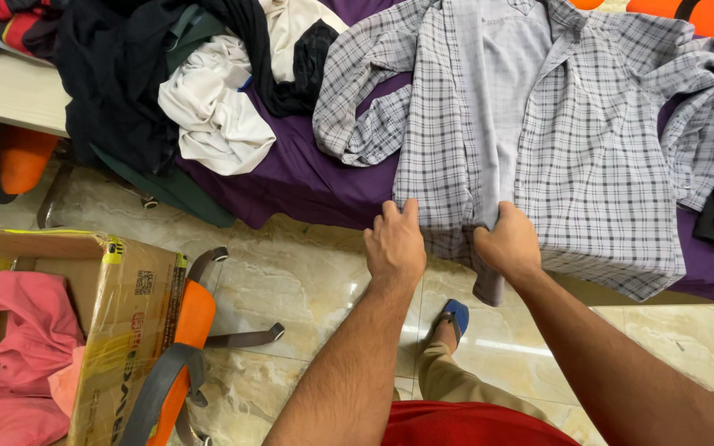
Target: The person folds a checkered shirt on a purple-covered table. They lay the shirt flat, button the front, fold the sleeves inward, fold the sides, and then fold the shirt in half before placing it on a stack of folded clothes.
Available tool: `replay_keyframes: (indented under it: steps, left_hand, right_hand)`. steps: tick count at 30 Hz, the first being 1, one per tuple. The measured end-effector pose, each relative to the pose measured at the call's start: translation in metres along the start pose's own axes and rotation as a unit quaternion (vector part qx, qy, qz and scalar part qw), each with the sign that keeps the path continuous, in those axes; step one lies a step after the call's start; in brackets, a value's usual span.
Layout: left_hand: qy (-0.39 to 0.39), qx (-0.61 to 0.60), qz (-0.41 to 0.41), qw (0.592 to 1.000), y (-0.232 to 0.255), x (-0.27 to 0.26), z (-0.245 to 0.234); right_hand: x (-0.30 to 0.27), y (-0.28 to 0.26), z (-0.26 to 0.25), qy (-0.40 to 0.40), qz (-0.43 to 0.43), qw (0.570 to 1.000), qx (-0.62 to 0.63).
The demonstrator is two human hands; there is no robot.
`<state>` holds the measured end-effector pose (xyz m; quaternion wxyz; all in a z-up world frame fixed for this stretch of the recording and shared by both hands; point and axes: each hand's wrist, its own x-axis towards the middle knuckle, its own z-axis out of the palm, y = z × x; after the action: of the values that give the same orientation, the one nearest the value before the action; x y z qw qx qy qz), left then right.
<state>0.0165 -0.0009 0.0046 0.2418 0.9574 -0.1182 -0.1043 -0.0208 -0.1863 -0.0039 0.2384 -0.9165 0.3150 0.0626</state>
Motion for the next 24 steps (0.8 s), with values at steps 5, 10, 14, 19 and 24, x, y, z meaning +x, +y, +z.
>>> replay_keyframes:
  steps: [5, 10, 14, 19, 24]
  left_hand:
    - [0.053, -0.027, 0.139, 0.989, 0.009, 0.001, -0.007]
    - [0.225, -0.176, 0.281, 0.916, 0.028, -0.028, -0.003]
    - [0.151, -0.177, 0.108, 0.967, 0.023, -0.017, -0.002]
    - [0.260, -0.183, 0.030, 0.948, -0.017, 0.001, -0.011]
    - [0.274, -0.169, 0.074, 0.944, -0.045, -0.011, -0.015]
  right_hand:
    - [0.003, -0.001, -0.018, -0.017, 0.037, 0.947, 0.318]
    - [-0.016, -0.039, -0.050, -0.111, 0.138, 0.705, 0.687]
    - [-0.042, -0.070, -0.077, -0.141, 0.116, 0.763, 0.620]
    - [-0.044, -0.059, -0.088, -0.121, 0.037, 0.839, 0.529]
    - [-0.021, 0.005, -0.077, -0.001, 0.041, 0.936, 0.349]
